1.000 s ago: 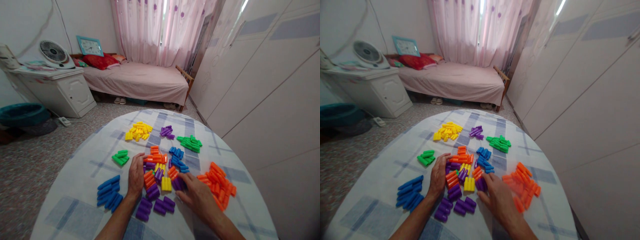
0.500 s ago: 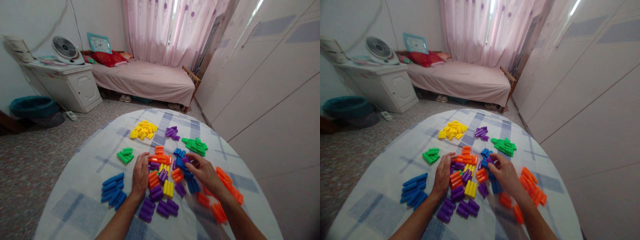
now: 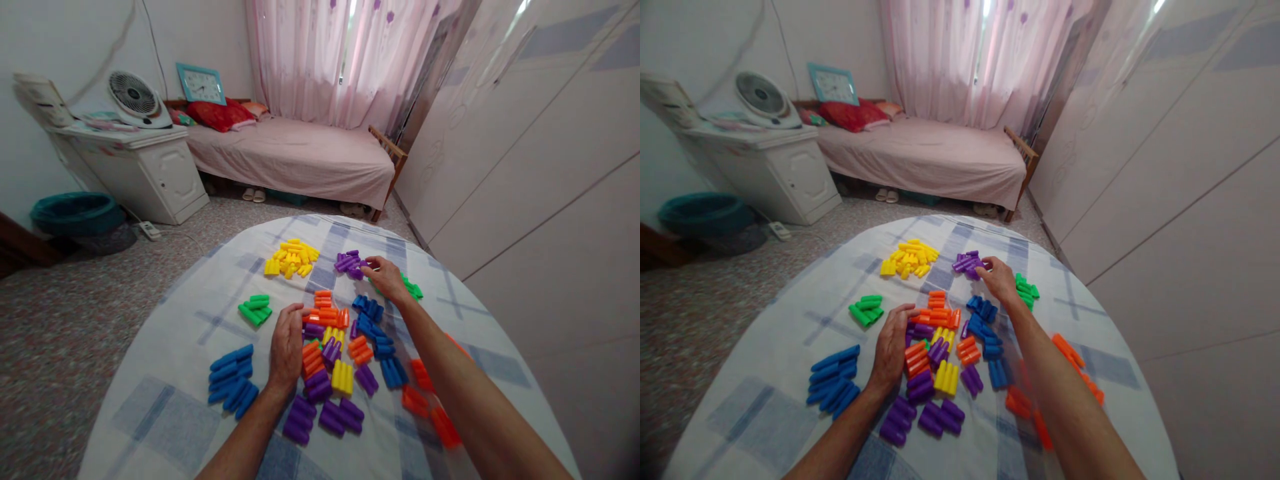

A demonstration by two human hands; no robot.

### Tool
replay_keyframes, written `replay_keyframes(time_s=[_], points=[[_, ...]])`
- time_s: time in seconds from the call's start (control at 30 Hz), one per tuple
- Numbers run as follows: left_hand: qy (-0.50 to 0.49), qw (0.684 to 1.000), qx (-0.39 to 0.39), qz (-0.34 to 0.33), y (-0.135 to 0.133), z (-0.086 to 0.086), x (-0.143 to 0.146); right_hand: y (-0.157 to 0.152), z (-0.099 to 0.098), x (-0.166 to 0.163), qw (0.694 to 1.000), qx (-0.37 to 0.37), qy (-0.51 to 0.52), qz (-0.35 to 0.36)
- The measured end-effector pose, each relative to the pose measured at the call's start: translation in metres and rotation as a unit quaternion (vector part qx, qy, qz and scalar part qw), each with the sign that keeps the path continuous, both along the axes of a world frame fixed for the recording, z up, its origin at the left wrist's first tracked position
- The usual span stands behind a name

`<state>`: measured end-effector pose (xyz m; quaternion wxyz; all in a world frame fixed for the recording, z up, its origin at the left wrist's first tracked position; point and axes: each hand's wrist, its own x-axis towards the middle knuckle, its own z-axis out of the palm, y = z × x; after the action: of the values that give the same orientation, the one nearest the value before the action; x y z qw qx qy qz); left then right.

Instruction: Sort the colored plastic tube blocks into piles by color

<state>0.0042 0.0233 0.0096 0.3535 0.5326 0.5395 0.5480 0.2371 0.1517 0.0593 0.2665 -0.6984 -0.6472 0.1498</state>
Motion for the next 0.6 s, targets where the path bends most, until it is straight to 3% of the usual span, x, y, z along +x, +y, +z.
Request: replay_keyframes(time_s=[0.1, 0.2, 0.37, 0.5, 0.6], points=[[-0.002, 1.000, -0.002, -0.001, 0.000, -0.001, 0.000, 0.001, 0.003, 0.001, 0.999, 0.024, -0.015, -0.015], [-0.001, 1.000, 0.003, 0.002, 0.000, -0.001, 0.000, -0.019, 0.012, -0.003, 0.999, 0.040, -0.028, 0.004], [-0.014, 1.000, 0.011, 0.022, 0.001, -0.003, 0.000, -0.107, 0.024, -0.017, 0.992, 0.014, -0.031, 0.125], [-0.039, 0.998, 0.009, 0.041, 0.002, -0.005, -0.001, -0.181, 0.014, -0.024, 0.988, -0.043, -0.059, 0.136], [-0.039, 0.998, 0.020, 0.048, 0.001, -0.005, -0.002, -0.211, -0.004, -0.028, 0.986, -0.049, -0.112, 0.113]])
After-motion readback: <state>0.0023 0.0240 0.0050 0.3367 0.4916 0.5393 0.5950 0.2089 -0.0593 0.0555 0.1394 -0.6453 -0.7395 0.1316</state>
